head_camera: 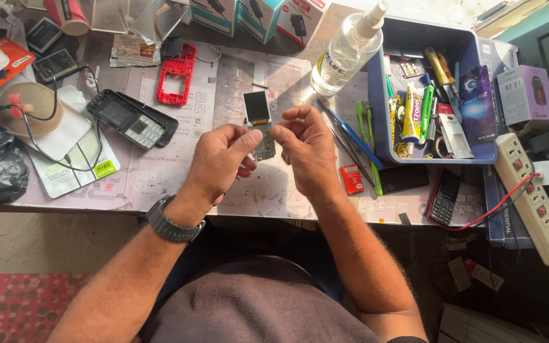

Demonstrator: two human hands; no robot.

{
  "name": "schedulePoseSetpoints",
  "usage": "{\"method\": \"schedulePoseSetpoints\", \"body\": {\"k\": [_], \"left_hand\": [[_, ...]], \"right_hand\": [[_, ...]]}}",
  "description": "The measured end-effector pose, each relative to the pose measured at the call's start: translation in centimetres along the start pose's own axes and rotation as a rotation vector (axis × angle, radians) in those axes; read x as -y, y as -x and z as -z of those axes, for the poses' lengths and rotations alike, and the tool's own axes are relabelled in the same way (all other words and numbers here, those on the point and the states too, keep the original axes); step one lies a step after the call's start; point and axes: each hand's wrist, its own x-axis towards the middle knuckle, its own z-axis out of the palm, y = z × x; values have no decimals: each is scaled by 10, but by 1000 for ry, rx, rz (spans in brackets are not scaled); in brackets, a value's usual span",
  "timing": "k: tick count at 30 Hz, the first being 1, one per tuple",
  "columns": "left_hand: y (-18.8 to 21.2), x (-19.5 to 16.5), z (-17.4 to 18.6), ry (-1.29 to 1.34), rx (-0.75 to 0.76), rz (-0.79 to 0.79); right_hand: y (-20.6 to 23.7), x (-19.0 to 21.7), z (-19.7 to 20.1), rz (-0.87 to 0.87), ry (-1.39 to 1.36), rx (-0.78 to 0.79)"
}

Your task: The person handles a disassembled mobile phone, cleans the red casing with a toothbrush, and fits the internal module into the casing. The person repeatedly checks alignment and seating of the module within the casing, then places the assembled unit on the table.

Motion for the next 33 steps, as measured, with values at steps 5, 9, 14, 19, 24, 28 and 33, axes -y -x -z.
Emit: {"method": "schedulePoseSetpoints", "body": {"k": [5,9,14,19,24,28,33], "left_hand": [[-11,12,-3,165,0,14],[-13,13,-2,222,49,45],[-8,12,-1,45,62,44],[-2,14,1,-11,92,-38],[3,14,4,-72,132,-52],[6,11,8,-162,146,-60],[7,7,8,-103,152,-4]], "right_hand": [[14,-6,1,-51,183,-8],[22,19,37,208,948,-176],[5,40,78,368,1794,-235],[-4,32,81,242,1939,-145],[7,52,74,567,1861,-251],[30,69,61,765,1609,-174],[45,62,40,645,1158,140]]}}
